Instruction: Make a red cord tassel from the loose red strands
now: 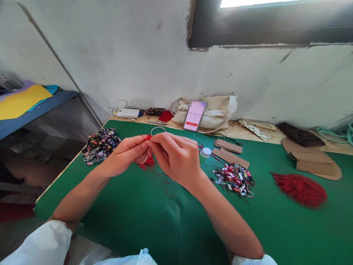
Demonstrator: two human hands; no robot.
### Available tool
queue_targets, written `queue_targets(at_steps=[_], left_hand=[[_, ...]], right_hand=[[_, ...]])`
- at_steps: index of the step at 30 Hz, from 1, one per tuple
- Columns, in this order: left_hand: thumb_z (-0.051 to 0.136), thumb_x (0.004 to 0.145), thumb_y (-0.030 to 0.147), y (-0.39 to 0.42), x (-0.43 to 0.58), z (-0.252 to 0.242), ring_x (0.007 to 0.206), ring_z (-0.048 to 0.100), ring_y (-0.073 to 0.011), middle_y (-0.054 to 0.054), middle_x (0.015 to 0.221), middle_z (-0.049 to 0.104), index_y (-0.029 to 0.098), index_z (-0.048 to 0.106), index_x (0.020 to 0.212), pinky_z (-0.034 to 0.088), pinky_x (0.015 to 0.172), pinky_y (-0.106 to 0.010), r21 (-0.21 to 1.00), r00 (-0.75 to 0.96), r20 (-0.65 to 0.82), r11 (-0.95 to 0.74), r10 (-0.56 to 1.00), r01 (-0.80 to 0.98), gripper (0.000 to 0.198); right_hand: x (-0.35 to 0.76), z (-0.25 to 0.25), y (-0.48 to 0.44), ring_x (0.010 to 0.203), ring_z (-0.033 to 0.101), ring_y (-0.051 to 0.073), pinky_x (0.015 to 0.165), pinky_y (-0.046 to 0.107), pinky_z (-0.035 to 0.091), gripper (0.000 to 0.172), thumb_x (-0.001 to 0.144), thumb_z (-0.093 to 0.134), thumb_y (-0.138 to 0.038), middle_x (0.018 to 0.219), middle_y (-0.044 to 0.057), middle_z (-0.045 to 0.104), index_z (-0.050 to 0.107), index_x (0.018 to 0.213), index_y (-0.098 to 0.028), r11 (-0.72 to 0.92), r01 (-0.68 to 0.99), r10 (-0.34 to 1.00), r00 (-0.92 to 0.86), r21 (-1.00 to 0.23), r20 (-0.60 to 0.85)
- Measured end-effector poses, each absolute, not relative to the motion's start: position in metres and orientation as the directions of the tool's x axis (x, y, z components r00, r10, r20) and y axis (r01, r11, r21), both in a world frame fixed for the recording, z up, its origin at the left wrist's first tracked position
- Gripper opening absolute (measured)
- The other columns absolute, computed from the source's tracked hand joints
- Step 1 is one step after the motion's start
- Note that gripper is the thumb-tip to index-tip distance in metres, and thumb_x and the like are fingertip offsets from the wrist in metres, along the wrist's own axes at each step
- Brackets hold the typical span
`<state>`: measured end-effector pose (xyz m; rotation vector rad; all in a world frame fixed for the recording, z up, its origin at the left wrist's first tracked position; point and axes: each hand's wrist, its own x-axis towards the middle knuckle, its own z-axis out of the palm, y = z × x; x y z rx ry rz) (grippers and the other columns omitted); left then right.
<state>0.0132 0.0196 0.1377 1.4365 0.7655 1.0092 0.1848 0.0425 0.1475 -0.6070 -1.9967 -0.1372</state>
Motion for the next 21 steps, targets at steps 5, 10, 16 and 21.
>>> queue_targets(at_steps=[5,10,16,21], left_hand=[[0.051,0.093,0.048,0.023,0.011,0.137,0.05,0.03,-0.0023,0.006,0.062,0.034,0.015,0.05,0.079,0.022,0.046,-0.021,0.98,0.395,0.199,-0.178,0.897,-0.088,0.036],[0.05,0.095,0.042,0.024,0.002,0.144,0.046,0.023,-0.0012,0.008,0.058,0.026,0.015,0.05,0.077,0.018,0.045,-0.02,0.957,0.365,0.254,-0.177,0.896,-0.23,0.032],[0.054,0.094,0.04,0.019,-0.002,0.154,0.046,0.025,-0.0011,0.007,0.058,0.028,0.016,0.049,0.072,0.022,0.046,-0.019,0.936,0.321,0.316,-0.237,0.893,-0.261,0.033],[0.055,0.093,0.042,0.02,0.001,0.154,0.047,0.027,-0.0016,0.007,0.057,0.028,0.016,0.046,0.067,0.024,0.046,-0.02,0.935,0.325,0.324,-0.249,0.889,-0.252,0.038]], right_hand=[[0.182,0.145,0.047,0.051,0.048,0.003,0.051,0.015,0.038,0.008,0.09,0.06,-0.017,0.061,-0.007,0.057,0.057,0.083,-0.02,0.847,0.349,0.514,-0.348,-0.401,0.784],[0.17,0.125,0.072,0.053,0.049,0.006,0.055,0.019,0.038,0.025,0.1,0.041,-0.033,0.065,-0.003,0.056,0.057,0.092,-0.015,0.679,0.428,0.731,-0.469,-0.596,0.495],[0.151,0.071,0.102,0.092,0.065,0.019,0.079,0.029,0.049,0.023,0.097,0.048,-0.026,0.102,0.013,0.068,0.065,0.1,-0.012,0.594,0.759,0.775,-0.628,-0.267,-0.062],[0.146,0.032,0.113,0.109,0.06,0.02,0.093,0.042,0.054,0.04,0.094,0.058,-0.04,0.124,0.01,0.059,0.056,0.125,-0.015,0.574,0.802,0.774,-0.597,-0.165,-0.211]])
